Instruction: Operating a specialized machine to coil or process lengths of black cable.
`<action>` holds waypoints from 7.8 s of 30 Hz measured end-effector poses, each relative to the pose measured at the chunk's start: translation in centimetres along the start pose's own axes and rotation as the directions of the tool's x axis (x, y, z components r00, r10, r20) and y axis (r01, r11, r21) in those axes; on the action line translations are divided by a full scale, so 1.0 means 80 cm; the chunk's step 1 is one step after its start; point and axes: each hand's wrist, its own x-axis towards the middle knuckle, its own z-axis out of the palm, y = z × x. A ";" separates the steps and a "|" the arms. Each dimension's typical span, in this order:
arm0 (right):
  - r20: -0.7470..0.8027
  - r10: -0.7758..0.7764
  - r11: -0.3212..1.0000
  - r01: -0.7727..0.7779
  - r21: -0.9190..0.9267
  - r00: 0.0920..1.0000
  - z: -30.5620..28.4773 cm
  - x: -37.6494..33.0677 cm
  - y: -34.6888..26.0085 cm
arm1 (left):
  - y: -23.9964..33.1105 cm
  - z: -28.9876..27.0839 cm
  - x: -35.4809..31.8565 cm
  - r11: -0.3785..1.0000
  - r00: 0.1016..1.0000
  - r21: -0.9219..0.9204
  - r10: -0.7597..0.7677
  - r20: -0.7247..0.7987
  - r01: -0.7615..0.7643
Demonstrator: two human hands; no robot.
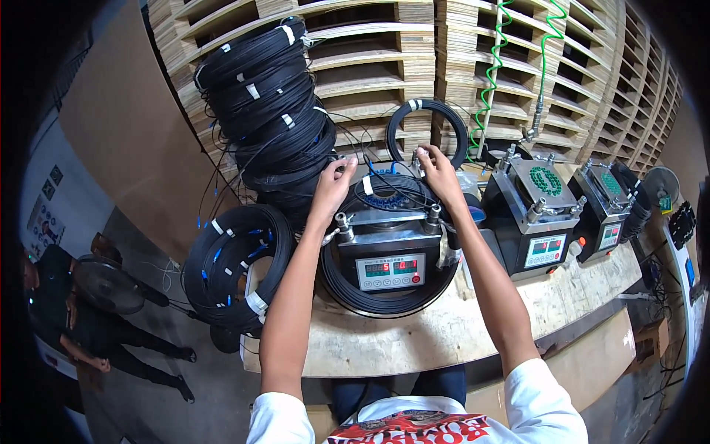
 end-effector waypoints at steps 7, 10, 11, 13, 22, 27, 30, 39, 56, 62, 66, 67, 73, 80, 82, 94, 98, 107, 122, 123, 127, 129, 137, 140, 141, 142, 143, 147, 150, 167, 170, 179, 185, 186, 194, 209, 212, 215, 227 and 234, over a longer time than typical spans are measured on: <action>-0.012 0.021 0.999 -0.022 -0.037 1.000 -0.003 0.001 0.003 | 0.013 0.000 -0.004 0.998 0.998 -0.013 -0.064 0.029 0.064; -0.009 0.064 0.995 -0.065 -0.082 0.998 0.001 -0.004 -0.007 | 0.011 -0.006 -0.003 0.996 0.996 0.009 -0.087 0.027 0.087; -0.010 0.065 0.994 -0.066 -0.084 0.998 0.000 -0.004 -0.008 | 0.009 -0.006 -0.003 0.997 0.996 0.010 -0.076 0.037 0.076; 0.003 0.038 0.998 -0.038 -0.052 0.999 0.000 -0.004 -0.010 | 0.006 -0.005 -0.001 0.998 0.997 -0.003 -0.060 0.046 0.060; -0.036 -0.049 0.999 0.049 -0.003 0.998 0.001 0.002 0.009 | 0.006 -0.001 -0.003 1.000 1.000 -0.008 -0.005 -0.004 0.005; -0.056 -0.049 0.999 0.048 -0.007 0.997 0.002 0.004 0.009 | 0.007 -0.001 -0.004 1.000 1.000 -0.003 -0.024 -0.018 0.024; -0.046 -0.006 0.999 0.004 -0.032 0.999 -0.002 0.001 0.006 | 0.010 0.001 -0.006 0.999 0.999 0.012 -0.035 -0.027 0.035; 0.003 0.047 0.999 -0.047 -0.019 0.999 -0.002 0.000 -0.002 | -0.006 0.002 0.002 1.000 1.000 -0.007 0.016 -0.012 -0.016; -0.060 0.029 0.998 -0.033 -0.053 0.998 0.001 0.007 0.018 | 0.008 -0.004 -0.005 0.998 0.998 0.024 -0.050 -0.035 0.051; -0.005 -0.076 0.997 0.076 -0.024 0.997 -0.001 0.008 0.024 | 0.007 -0.002 -0.005 1.000 1.000 0.014 -0.019 -0.022 0.020; -0.052 -0.113 0.994 0.113 -0.016 0.992 0.003 0.006 0.023 | 0.013 -0.002 -0.010 0.999 0.998 0.009 -0.048 -0.027 0.048; -0.051 -0.111 0.994 0.110 -0.015 0.993 0.003 0.005 0.022 | 0.014 -0.004 -0.011 0.999 0.998 0.010 -0.051 -0.027 0.051; -0.030 0.028 1.000 -0.028 0.010 0.999 -0.001 0.007 0.017 | 0.016 -0.001 -0.010 0.999 0.999 0.026 -0.018 -0.036 0.019; 0.013 0.011 0.998 -0.011 -0.064 1.000 0.000 0.005 0.013 | 0.004 -0.005 -0.004 0.999 1.000 0.027 -0.021 -0.019 0.021; -0.026 -0.013 1.000 0.013 -0.018 1.000 -0.004 0.011 0.029 | 0.004 0.003 0.000 0.999 1.000 0.027 -0.020 -0.007 0.020; -0.114 -0.008 1.000 0.005 -0.024 0.993 0.002 0.003 0.006 | 0.014 -0.005 -0.008 0.997 0.998 0.044 -0.066 -0.015 0.066; -0.110 0.068 0.996 -0.075 -0.057 0.992 0.001 -0.001 -0.007 | 0.014 -0.007 -0.010 0.998 0.998 0.026 -0.065 -0.014 0.065; -0.072 -0.020 0.999 0.018 -0.033 0.997 0.000 0.004 0.012 | 0.016 -0.004 -0.010 0.997 0.997 0.025 -0.071 -0.024 0.071; -0.025 0.095 0.992 -0.097 -0.084 0.995 0.000 -0.001 -0.006 | 0.007 -0.006 -0.006 0.998 0.998 0.018 -0.059 -0.016 0.059; -0.027 0.096 0.992 -0.098 -0.086 0.995 -0.001 0.000 -0.002 | 0.008 -0.005 -0.006 0.997 0.998 0.013 -0.070 -0.009 0.070; -0.020 0.055 0.998 -0.056 -0.034 0.998 -0.002 0.009 0.020 | 0.010 0.000 -0.006 0.999 0.999 0.005 -0.050 -0.015 0.050; -0.026 0.026 0.999 -0.026 -0.025 0.999 0.000 0.009 0.021 | 0.014 -0.002 -0.008 0.998 0.998 0.010 -0.064 -0.014 0.065; -0.051 0.075 0.997 -0.076 -0.013 0.996 0.002 0.005 0.010 | 0.030 -0.006 -0.015 0.994 0.995 0.048 -0.097 -0.028 0.098; -0.079 0.067 0.996 -0.071 -0.048 0.995 0.001 0.003 0.007 | 0.029 -0.006 -0.015 0.994 0.995 0.049 -0.098 -0.036 0.100; -0.078 0.067 0.996 -0.071 -0.048 0.995 0.002 0.002 0.004 | 0.029 -0.007 -0.016 0.993 0.994 0.048 -0.107 -0.034 0.109; -0.070 0.070 0.996 -0.073 -0.047 0.995 0.002 0.000 0.001 | 0.029 -0.008 -0.016 0.993 0.993 0.048 -0.108 -0.035 0.110; -0.063 0.071 0.996 -0.074 -0.048 0.995 0.002 0.000 0.002 | 0.028 -0.007 -0.016 0.993 0.994 0.044 -0.109 -0.032 0.110; -0.034 0.078 0.996 -0.079 -0.050 0.996 -0.002 0.003 0.006 | 0.027 -0.004 -0.013 0.992 0.994 0.066 -0.103 -0.032 0.105; -0.056 0.028 0.999 -0.029 -0.020 0.998 -0.001 0.001 0.007 | 0.027 -0.005 -0.015 0.993 0.994 0.040 -0.110 -0.014 0.111; -0.077 0.059 0.998 -0.060 -0.022 0.995 0.002 0.004 0.008 | 0.013 -0.008 -0.008 0.995 0.996 0.062 -0.079 -0.039 0.082; -0.085 0.017 1.000 -0.018 -0.006 0.996 0.000 0.008 0.018 | 0.017 -0.005 -0.009 0.994 0.996 0.063 -0.085 -0.027 0.087; -0.073 -0.010 1.000 0.010 -0.004 0.997 0.003 0.001 0.004 | 0.013 -0.008 -0.008 0.990 0.995 0.116 -0.069 -0.071 0.077; -0.082 0.023 0.996 -0.030 -0.082 0.996 0.000 -0.005 -0.005 | 0.012 -0.006 -0.006 0.995 0.997 0.090 -0.046 -0.057 0.051; -0.080 0.033 0.993 -0.042 -0.111 0.996 0.000 -0.004 -0.005 | 0.011 -0.006 -0.005 0.996 0.998 0.077 -0.040 -0.051 0.044; -0.047 -0.003 1.000 0.003 0.000 0.999 -0.001 0.000 0.004 | 0.021 -0.007 -0.011 0.991 0.995 0.091 -0.096 -0.024 0.097; -0.049 0.005 0.997 -0.008 -0.075 0.999 0.002 -0.007 -0.009 | 0.027 -0.008 -0.014 0.993 0.993 0.023 -0.111 -0.045 0.113; -0.040 -0.019 0.998 0.016 -0.059 0.999 0.001 -0.008 -0.012 | 0.026 -0.010 -0.014 0.988 0.988 0.027 -0.148 -0.034 0.149; -0.056 -0.057 0.997 0.054 -0.057 0.997 -0.002 -0.004 -0.001 | 0.031 -0.006 -0.015 0.986 0.988 0.063 -0.154 -0.025 0.155; -0.061 0.023 0.994 -0.029 -0.104 0.998 0.003 0.003 0.008 | 0.020 -0.006 -0.010 0.992 0.996 0.090 -0.083 -0.042 0.087; 0.024 0.006 0.999 -0.005 -0.040 1.000 0.001 -0.001 0.004 | 0.014 -0.007 -0.009 0.995 0.997 0.062 -0.071 -0.029 0.073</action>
